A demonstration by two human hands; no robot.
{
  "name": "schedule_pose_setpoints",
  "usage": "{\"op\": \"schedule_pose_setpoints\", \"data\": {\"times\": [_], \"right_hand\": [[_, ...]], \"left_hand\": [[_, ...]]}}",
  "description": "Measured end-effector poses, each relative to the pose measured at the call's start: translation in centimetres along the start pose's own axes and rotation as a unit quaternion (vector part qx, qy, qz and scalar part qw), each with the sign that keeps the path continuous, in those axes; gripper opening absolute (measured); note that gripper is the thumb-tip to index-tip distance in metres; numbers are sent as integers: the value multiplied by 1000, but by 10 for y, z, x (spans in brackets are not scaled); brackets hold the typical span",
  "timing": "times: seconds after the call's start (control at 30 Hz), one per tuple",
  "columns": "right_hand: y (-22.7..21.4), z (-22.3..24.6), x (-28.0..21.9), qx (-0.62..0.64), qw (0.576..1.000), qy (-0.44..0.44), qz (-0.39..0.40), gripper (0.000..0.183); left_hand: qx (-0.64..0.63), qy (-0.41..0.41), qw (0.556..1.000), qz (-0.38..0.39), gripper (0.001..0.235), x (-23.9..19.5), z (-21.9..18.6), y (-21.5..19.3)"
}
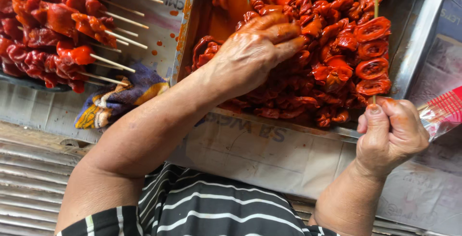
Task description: The person threads pieces of red marinated meat onto bamboo skewers. They pick up individual pieces from a metal tray and slide them onto the skewers held in the other hand, creating a series of prepared skewers.
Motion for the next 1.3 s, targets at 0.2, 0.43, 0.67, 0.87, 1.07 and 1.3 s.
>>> {"op": "schedule_pose_setpoints", "data": {"times": [0.2, 0.43, 0.67, 0.87, 1.07, 1.3], "right_hand": [[8, 10, -15, 28, 998, -31, 41, 4], [17, 22, -24, 22, 996, -65, 62, 4], [4, 12, -8, 20, 1000, -4, -23, 3], [-12, 0, 1, 30, 998, -14, -45, 5], [-19, -5, 6, 10, 998, -4, -57, 3], [-16, -13, 10, 20, 999, 3, -40, 4]], "left_hand": [[-102, -121, 984, -78, 22, -5, 19, 7], [-238, -276, 924, -114, 18, -12, 46, -8], [-135, -192, 960, -150, 18, -7, 41, -28], [-52, -103, 988, -98, 26, 1, 20, -39], [18, -24, 988, 154, 36, -7, -36, 11], [132, -53, 982, 127, 29, 11, 12, 17]]}}
Point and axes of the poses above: each hand's wrist, its own x-axis towards the middle knuckle, its own y-axis out of the palm, z = x × y, the point moved 6 cm from there along x, towards the middle knuckle, and after that the axes turned 9 degrees about -z, right-handed, at the moved point
